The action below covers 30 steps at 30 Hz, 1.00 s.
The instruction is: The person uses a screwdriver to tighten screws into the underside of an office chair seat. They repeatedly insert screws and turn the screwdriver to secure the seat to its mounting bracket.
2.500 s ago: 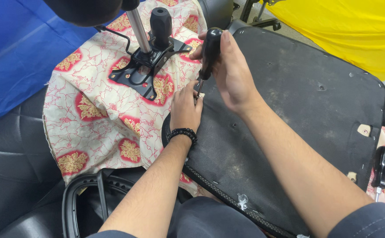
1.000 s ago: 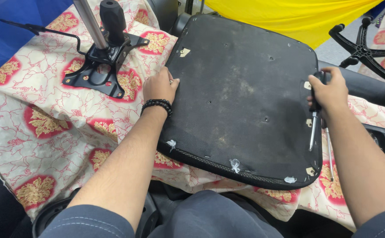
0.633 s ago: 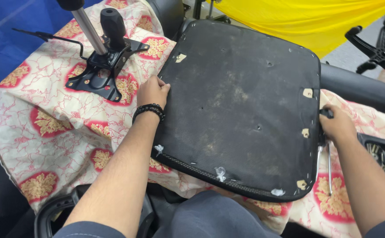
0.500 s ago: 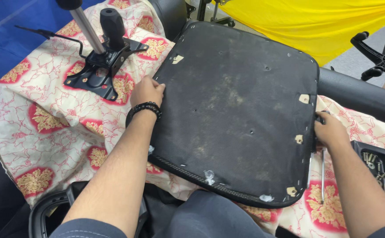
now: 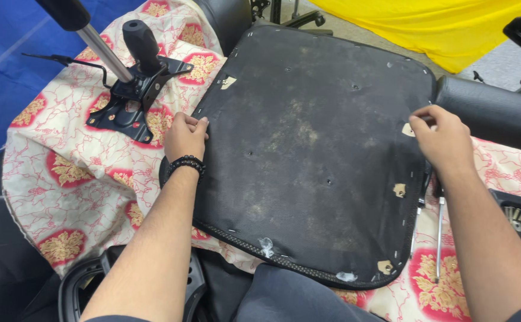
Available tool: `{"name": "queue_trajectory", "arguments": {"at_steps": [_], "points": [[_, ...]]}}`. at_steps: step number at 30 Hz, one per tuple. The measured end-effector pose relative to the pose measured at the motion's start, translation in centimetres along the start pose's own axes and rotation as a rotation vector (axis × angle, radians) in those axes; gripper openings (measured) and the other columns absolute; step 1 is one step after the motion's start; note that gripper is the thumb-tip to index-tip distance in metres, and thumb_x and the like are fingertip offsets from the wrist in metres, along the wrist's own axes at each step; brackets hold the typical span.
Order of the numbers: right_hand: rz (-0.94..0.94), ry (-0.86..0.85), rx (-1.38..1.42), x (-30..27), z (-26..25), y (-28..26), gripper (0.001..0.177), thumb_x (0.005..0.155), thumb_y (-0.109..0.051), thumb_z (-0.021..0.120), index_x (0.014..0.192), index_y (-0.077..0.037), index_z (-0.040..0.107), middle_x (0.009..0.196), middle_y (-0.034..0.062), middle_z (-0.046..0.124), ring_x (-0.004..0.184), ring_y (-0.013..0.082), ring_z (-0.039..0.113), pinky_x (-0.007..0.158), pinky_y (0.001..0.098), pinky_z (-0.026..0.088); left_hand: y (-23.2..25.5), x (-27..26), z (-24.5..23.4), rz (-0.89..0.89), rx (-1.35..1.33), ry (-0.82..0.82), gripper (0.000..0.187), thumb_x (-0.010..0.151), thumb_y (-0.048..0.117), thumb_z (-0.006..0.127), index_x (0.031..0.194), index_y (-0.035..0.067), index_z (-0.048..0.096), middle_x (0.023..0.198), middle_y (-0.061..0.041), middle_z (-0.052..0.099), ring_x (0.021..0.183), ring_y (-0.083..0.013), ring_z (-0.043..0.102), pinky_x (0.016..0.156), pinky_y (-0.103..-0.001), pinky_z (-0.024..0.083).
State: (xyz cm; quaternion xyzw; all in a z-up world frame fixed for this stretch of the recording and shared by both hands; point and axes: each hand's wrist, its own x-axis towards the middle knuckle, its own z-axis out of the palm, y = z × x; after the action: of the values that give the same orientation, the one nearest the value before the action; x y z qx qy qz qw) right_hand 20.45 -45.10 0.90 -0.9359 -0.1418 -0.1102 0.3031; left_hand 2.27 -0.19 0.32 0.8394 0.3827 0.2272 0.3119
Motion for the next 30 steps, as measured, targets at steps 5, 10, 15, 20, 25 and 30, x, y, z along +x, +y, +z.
{"name": "queue_trajectory", "arguments": {"at_steps": [5,10,15,20,25,30], "points": [[-0.108,0.009,0.175,0.0,2.7,-6.7,0.023,0.101,-0.022,0.069,0.114,-0.004,0.074,0.1,0.0161,0.075,0.09,0.026,0.072,0.081,0.0377,0.054,0.3,1.8,-0.6,0.003,0.168,-0.07,0.027,0.089,0.034,0.075,0.084,0.009,0.066,0.068,-0.004,0.073,0.079,-0.024,0.072,0.08,-0.04,0.054],[-0.195,-0.083,0.358,-1.8,5.2,-15.7,0.02,0.099,-0.018,0.064,0.108,-0.003,0.073,0.092,0.0097,0.076,0.084,0.0179,0.074,0.077,0.0321,0.056,0.9,2.3,-1.6,-0.012,0.162,-0.205,0.022,0.089,0.033,0.071,0.088,0.013,0.063,0.067,-0.001,0.074,0.079,-0.0228,0.074,0.079,-0.04,0.055],[-0.263,-0.382,0.396,-3.2,10.4,-24.7,0.022,0.096,-0.022,0.064,0.11,-0.006,0.071,0.094,0.0087,0.076,0.082,0.0174,0.073,0.076,0.0322,0.057,1.1,2.7,-2.4,-0.019,0.13,-0.301,0.02,0.093,0.034,0.067,0.092,0.015,0.063,0.068,0.0,0.075,0.078,-0.019,0.075,0.079,-0.038,0.056],[-0.265,-0.451,0.362,-3.5,14.8,-29.3,0.027,0.091,-0.019,0.066,0.116,-0.007,0.069,0.102,0.0111,0.076,0.09,0.0229,0.075,0.081,0.0359,0.058,0.0,4.3,-2.7,-0.024,0.005,-0.483,0.024,0.095,0.035,0.064,0.092,0.011,0.067,0.072,-0.002,0.076,0.074,-0.0156,0.073,0.078,-0.034,0.056],[-0.272,-0.502,0.316,-3.1,17.6,-30.9,0.033,0.091,-0.019,0.066,0.121,-0.006,0.066,0.103,0.0133,0.076,0.099,0.0261,0.073,0.086,0.0388,0.056,-2.2,6.0,-1.1,-0.06,-0.22,-0.575,0.02,0.091,0.021,0.058,0.093,0.006,0.071,0.076,-0.004,0.078,0.07,-0.017,0.074,0.072,-0.032,0.059],[-0.197,-0.544,0.231,-3.4,19.1,-31.7,0.033,0.089,-0.023,0.067,0.119,-0.011,0.069,0.097,0.0101,0.076,0.093,0.0247,0.074,0.085,0.0389,0.056,-3.5,6.0,0.9,0.0,-0.177,-0.351,0.02,0.087,0.023,0.064,0.093,0.007,0.075,0.086,-0.01,0.078,0.083,-0.0224,0.075,0.081,-0.035,0.057]]}}
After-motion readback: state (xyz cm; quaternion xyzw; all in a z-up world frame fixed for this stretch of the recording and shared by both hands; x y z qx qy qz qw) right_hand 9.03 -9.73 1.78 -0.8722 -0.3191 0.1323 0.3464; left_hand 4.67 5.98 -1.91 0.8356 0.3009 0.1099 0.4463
